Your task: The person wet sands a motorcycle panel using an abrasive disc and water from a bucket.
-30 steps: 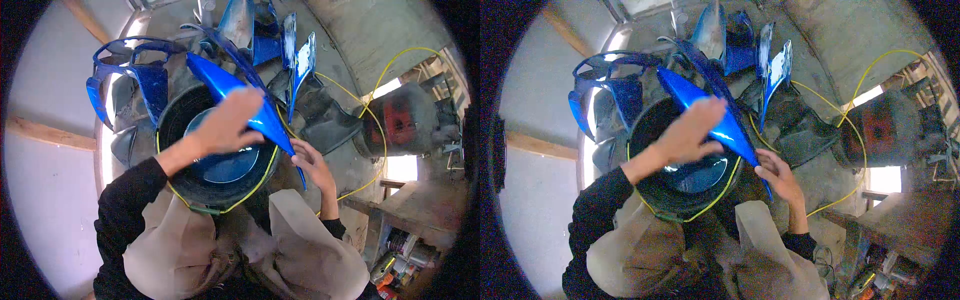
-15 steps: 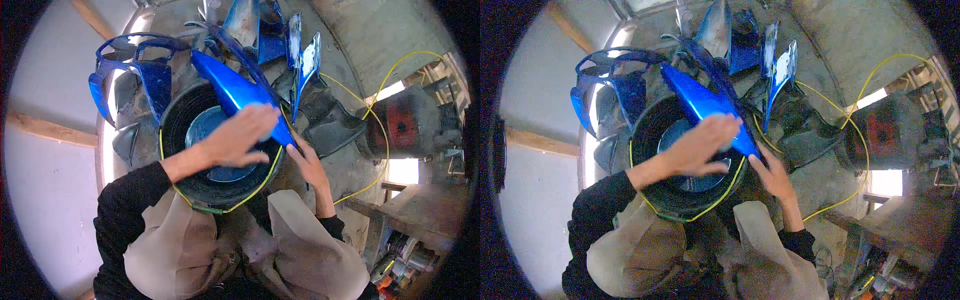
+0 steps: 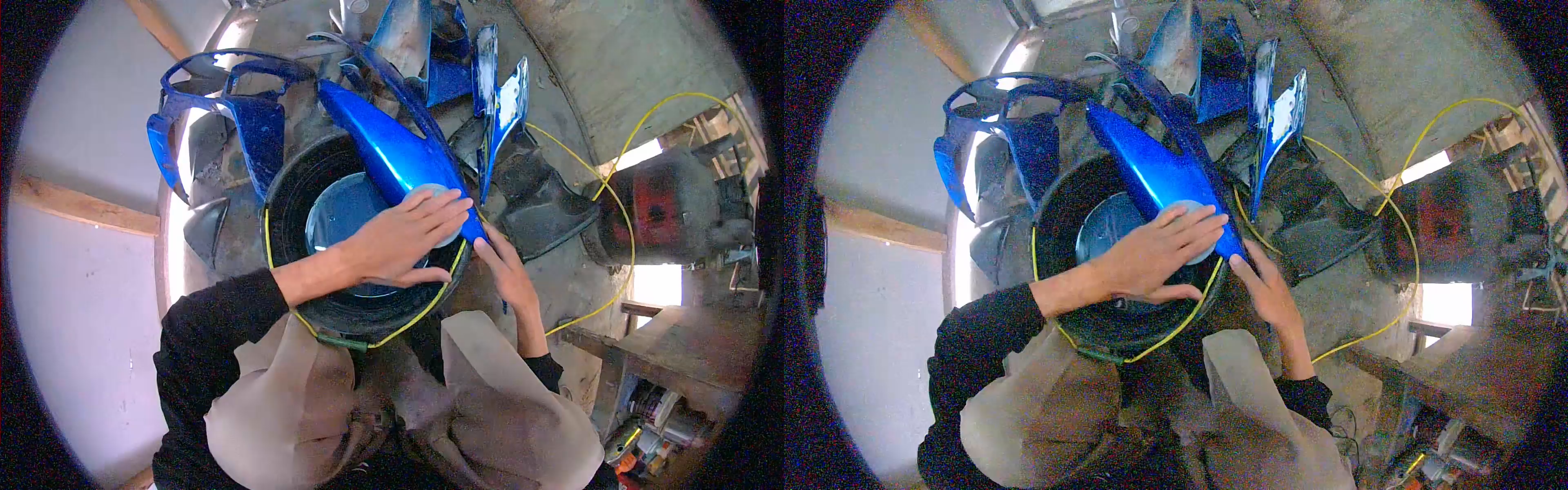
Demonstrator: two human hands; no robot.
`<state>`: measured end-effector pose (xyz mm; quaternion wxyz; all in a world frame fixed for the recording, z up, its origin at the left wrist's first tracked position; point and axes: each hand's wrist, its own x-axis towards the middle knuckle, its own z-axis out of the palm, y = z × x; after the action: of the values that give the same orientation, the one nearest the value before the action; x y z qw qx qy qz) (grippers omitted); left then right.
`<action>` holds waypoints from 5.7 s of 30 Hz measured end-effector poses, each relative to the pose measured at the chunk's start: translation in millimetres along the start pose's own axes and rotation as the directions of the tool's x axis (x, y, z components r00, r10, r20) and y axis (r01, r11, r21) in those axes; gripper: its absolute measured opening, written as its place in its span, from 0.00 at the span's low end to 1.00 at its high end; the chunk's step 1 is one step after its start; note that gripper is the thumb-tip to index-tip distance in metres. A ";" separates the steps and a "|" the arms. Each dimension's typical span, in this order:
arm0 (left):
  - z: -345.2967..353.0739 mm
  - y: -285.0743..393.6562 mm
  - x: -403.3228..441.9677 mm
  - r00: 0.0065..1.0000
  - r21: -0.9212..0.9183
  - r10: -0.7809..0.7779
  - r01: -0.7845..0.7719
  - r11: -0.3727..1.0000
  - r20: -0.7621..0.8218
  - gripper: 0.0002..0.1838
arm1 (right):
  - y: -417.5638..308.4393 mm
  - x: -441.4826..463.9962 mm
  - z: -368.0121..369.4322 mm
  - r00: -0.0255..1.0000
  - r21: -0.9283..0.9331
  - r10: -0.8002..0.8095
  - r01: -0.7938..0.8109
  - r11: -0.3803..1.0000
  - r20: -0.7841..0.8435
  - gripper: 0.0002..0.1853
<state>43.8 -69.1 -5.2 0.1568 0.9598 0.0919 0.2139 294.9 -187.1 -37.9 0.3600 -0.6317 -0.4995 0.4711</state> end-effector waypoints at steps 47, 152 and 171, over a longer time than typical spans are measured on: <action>3.6 -4.3 -3.4 1.000 0.015 0.026 -0.026 1.000 0.002 0.50 | 20.0 0.0 -1.5 0.994 0.045 0.104 -0.103 0.994 -0.025 0.38; -6.1 -11.6 14.4 0.952 0.205 -0.277 0.248 0.947 0.132 0.58 | 31.9 1.4 -3.6 0.995 -0.029 0.087 -0.088 0.996 -0.047 0.37; -7.3 -26.6 14.3 0.908 0.329 -0.409 0.417 0.848 -0.097 0.57 | 17.7 0.1 -2.2 0.994 0.084 0.103 -0.101 0.991 -0.026 0.34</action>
<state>50.5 -38.8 -2.5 0.0288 0.9274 0.3333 0.1672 302.2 -191.3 -53.7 0.3689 -0.6481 -0.4410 0.4994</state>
